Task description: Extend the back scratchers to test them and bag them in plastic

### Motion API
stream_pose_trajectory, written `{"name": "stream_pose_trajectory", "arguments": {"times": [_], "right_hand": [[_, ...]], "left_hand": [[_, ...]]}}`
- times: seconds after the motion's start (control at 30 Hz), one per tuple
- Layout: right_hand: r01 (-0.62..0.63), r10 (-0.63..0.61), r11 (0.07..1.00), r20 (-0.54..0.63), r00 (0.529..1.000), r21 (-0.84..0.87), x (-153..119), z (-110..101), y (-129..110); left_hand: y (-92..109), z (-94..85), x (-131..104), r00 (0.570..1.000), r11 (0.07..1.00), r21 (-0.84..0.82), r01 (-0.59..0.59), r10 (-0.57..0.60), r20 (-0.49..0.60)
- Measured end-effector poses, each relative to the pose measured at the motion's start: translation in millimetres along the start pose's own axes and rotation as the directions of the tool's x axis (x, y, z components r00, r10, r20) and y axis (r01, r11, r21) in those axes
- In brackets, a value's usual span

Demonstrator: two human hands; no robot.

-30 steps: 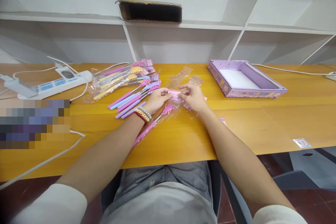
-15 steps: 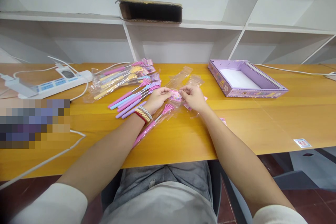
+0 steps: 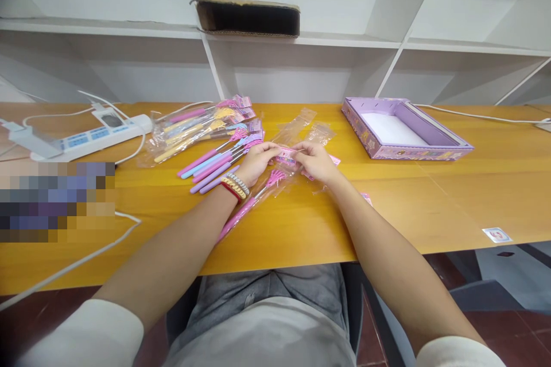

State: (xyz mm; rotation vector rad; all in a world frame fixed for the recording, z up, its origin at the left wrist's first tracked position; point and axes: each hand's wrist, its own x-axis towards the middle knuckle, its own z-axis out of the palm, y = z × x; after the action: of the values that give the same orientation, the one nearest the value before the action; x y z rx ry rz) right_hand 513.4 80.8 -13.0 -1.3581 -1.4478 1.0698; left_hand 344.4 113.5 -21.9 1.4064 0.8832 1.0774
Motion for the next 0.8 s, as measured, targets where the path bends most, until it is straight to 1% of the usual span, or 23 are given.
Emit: {"name": "stream_pose_trajectory", "arguments": {"times": [0.27, 0.47, 0.53, 0.63, 0.7, 0.8], "right_hand": [[0.010, -0.010, 1.000, -0.009, 1.000, -0.006, -1.4, 2.8, -4.5], [0.104, -0.108, 0.994, -0.112, 0.988, -0.040, -1.9, 0.7, -5.2], [0.112, -0.116, 0.993, -0.129, 0.985, -0.039, -2.0, 0.0, -6.1], [0.060, -0.058, 0.998, -0.118, 0.991, 0.014, -1.8, -0.5, -7.0], [0.014, -0.007, 0.997, -0.085, 0.996, 0.080, -1.5, -0.4, -6.9], [-0.031, 0.037, 0.983, -0.032, 0.999, 0.180, -0.9, -0.2, -6.1]], "left_hand": [[-1.6, -0.5, 1.0, 1.000, 1.000, -0.022, -0.010, 0.010, -0.002], [0.8, 1.2, -1.8, 1.000, 0.999, -0.013, -0.030, 0.030, -0.001], [1.0, 1.8, -2.1, 1.000, 1.000, -0.006, -0.031, 0.031, 0.006], [0.2, 2.2, -2.0, 0.999, 0.999, -0.002, -0.042, 0.042, 0.026], [-0.4, 2.2, -2.0, 0.998, 0.998, -0.019, -0.054, 0.055, 0.031], [-0.8, 2.0, -2.1, 0.998, 0.997, -0.046, -0.056, 0.058, 0.037]]}}
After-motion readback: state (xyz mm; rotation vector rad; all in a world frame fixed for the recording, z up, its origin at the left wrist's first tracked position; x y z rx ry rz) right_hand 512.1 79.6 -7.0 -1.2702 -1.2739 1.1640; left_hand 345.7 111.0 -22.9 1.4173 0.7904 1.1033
